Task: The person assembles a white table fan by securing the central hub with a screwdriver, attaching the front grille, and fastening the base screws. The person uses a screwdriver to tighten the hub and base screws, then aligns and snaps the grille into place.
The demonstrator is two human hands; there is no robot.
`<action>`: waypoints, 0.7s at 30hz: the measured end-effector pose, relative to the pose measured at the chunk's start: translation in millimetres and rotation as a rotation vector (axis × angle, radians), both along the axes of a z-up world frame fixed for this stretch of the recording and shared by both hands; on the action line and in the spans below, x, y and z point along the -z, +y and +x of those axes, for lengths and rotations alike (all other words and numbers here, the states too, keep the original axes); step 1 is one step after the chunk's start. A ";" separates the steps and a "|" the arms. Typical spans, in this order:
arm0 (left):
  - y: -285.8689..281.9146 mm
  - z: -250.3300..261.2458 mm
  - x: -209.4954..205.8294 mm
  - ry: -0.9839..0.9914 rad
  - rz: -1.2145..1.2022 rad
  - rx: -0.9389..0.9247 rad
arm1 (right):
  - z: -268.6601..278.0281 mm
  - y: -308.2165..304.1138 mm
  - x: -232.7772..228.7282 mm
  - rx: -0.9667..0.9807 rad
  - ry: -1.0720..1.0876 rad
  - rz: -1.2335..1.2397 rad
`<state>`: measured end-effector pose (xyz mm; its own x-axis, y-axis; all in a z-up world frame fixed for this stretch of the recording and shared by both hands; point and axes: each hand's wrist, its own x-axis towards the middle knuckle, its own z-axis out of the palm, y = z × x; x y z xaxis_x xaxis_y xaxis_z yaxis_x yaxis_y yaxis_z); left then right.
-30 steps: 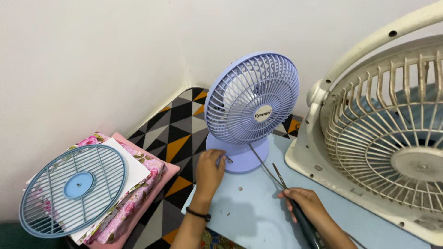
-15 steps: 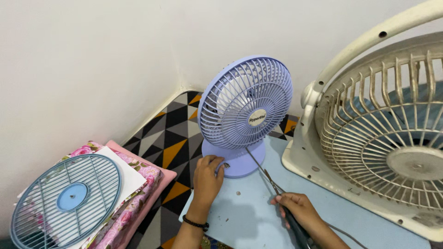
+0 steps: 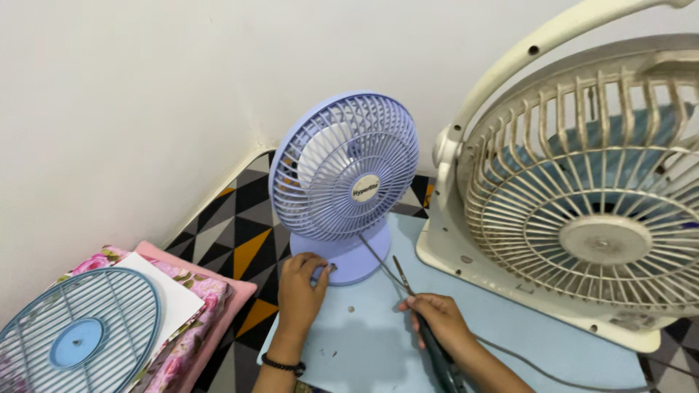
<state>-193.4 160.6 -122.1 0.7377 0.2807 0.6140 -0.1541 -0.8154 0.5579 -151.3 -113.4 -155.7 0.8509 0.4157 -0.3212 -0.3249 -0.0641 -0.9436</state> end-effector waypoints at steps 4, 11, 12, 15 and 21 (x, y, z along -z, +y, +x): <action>-3.5 1.6 -2.3 0.011 -0.004 -0.018 | 8.9 5.9 -9.5 -0.019 -0.003 -0.024; -13.4 2.0 -17.1 -0.023 -0.014 -0.015 | 27.0 2.6 -25.1 -0.121 -0.054 0.001; -17.0 2.1 -19.0 -0.037 0.000 -0.007 | 28.3 -0.5 -25.6 -0.132 -0.055 0.010; -27.6 3.2 -23.5 -0.093 0.029 0.025 | 33.2 -13.7 -27.5 -0.120 -0.042 0.013; -53.6 4.7 -30.0 -0.203 0.063 0.072 | 31.6 -46.2 -30.4 -0.051 -0.022 -0.001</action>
<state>-188.6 107.0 -92.2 0.6138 0.1881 0.7667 -0.3171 -0.8306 0.4577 -119.7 -159.6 -125.4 0.8355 0.4582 -0.3033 -0.3007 -0.0807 -0.9503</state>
